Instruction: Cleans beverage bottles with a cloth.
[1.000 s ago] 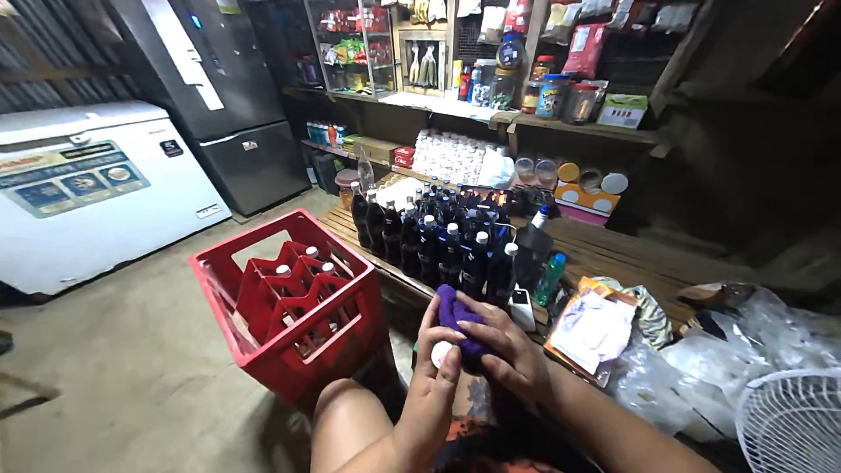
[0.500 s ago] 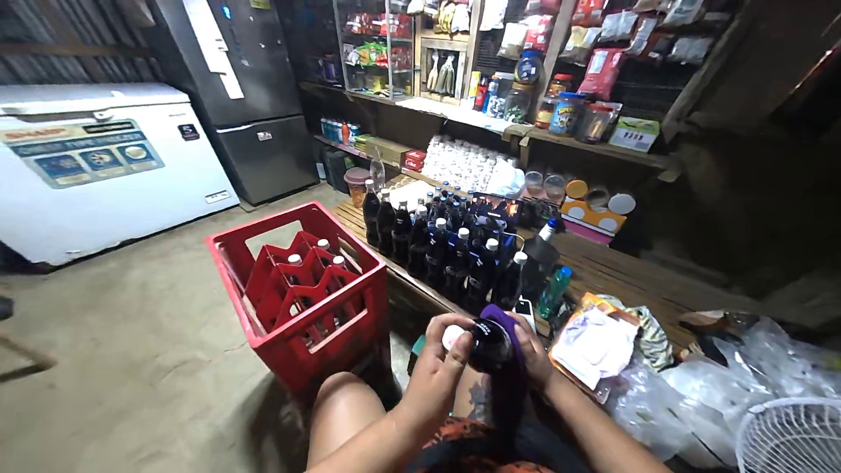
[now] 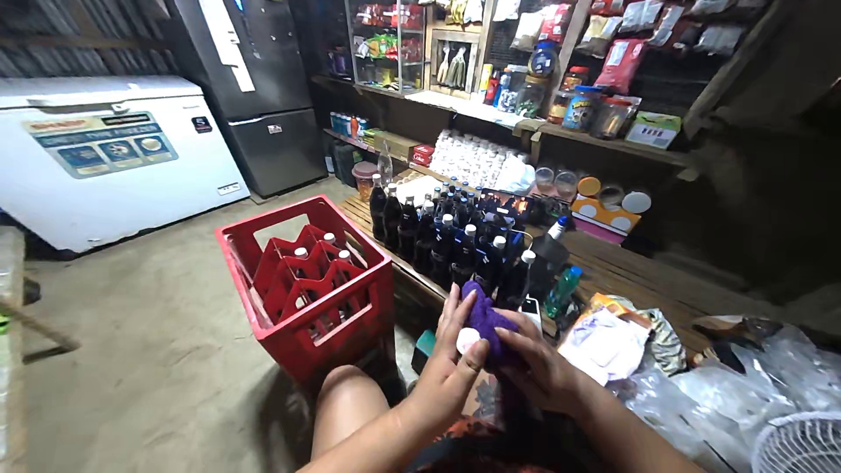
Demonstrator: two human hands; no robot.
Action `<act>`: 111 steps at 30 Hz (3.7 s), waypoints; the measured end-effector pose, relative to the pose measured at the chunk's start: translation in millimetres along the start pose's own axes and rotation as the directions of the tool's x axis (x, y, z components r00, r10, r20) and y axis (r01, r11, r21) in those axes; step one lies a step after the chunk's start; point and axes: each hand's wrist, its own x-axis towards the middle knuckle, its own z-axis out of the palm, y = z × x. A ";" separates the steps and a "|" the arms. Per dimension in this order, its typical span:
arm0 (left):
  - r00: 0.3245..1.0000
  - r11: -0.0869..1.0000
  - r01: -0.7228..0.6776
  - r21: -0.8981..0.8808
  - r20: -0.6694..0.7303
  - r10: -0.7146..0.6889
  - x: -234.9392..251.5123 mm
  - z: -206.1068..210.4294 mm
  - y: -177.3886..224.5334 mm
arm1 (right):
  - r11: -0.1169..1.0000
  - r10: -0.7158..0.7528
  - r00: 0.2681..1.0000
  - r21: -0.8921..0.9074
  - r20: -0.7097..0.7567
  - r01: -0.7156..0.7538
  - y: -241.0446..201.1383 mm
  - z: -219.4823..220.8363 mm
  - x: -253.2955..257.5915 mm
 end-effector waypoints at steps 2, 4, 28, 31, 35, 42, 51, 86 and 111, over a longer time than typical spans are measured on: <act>1.000 0.999 -0.016 0.048 -0.013 0.016 -0.3 1.6 -0.9 | 1.000 0.006 0.997 -0.002 -0.082 -0.006 4.4 5.7 6.2; 1.000 0.997 -0.001 0.080 -0.019 0.002 0.1 0.5 0.3 | 0.994 0.110 0.988 -0.008 -0.109 -0.111 8.8 9.6 9.4; 1.000 0.992 0.010 0.124 0.011 -0.011 -6.2 -4.8 11.2 | 0.889 0.456 0.842 0.104 -0.287 -0.446 46.3 40.3 -103.8; 0.999 0.997 -0.010 0.081 0.043 0.007 0.1 -7.4 11.4 | 0.932 0.353 0.897 0.012 -0.266 -0.364 32.8 32.8 -84.1; 0.995 0.991 -0.074 0.110 0.078 0.066 -1.7 -2.8 9.1 | 0.960 0.073 0.980 -0.253 -0.184 -0.119 4.8 16.0 -33.3; 0.992 0.976 -0.099 0.193 0.101 0.080 -12.5 5.2 8.1 | 0.990 0.113 0.977 -0.067 -0.181 -0.127 10.5 14.9 -13.5; 0.995 0.982 -0.068 0.177 0.084 0.054 -16.8 3.5 7.2 | 0.871 0.487 0.830 0.218 -0.272 -0.440 58.3 30.0 -87.5; 0.979 0.929 -0.164 0.332 0.168 0.113 -22.1 12.3 15.2 | 0.833 0.522 0.800 0.382 -0.298 -0.401 64.1 34.2 -103.3; 0.953 0.919 -0.300 0.256 0.028 0.303 -12.9 1.7 1.3 | 0.891 0.452 0.765 0.262 -0.459 -0.370 78.7 51.7 -124.5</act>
